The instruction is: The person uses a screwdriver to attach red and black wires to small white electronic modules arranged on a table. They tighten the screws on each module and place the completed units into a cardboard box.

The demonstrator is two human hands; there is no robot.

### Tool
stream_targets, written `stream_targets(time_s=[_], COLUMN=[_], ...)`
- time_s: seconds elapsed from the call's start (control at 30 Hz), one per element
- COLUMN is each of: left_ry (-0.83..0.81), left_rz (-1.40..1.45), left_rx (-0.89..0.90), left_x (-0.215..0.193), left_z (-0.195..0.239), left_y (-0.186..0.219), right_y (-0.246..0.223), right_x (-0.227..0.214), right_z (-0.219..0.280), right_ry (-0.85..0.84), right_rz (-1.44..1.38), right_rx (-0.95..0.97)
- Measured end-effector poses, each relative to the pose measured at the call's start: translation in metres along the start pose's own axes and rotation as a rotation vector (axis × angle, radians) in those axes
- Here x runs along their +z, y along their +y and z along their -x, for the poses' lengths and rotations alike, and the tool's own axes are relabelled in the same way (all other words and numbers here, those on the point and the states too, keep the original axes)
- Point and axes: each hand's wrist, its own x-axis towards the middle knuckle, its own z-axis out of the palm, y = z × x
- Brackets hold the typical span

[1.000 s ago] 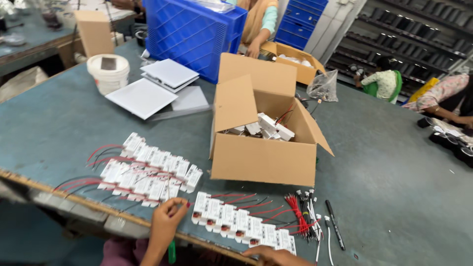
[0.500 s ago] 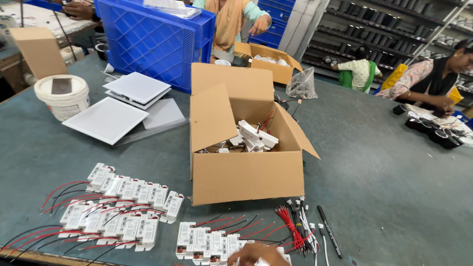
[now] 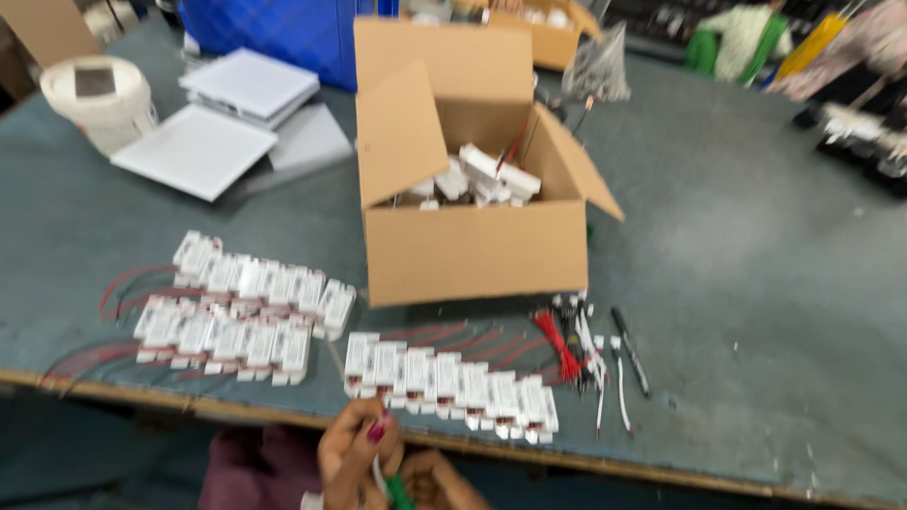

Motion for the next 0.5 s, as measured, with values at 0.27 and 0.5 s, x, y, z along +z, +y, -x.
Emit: stream_targets(time_s=[0.27,0.5], left_ry=[-0.195,-0.074], left_rz=[-0.016,0.041], left_rx=[-0.108,-0.011], left_x=[0.106,0.115], left_z=[0.018,0.014], left_y=[0.040,0.025], right_y=[-0.056,-0.084], right_x=[0.000,0.028], right_z=[0.042,0.053], right_ry=[0.420,0.292], right_rz=[0.149,0.341], right_rx=[0.100,-0.040])
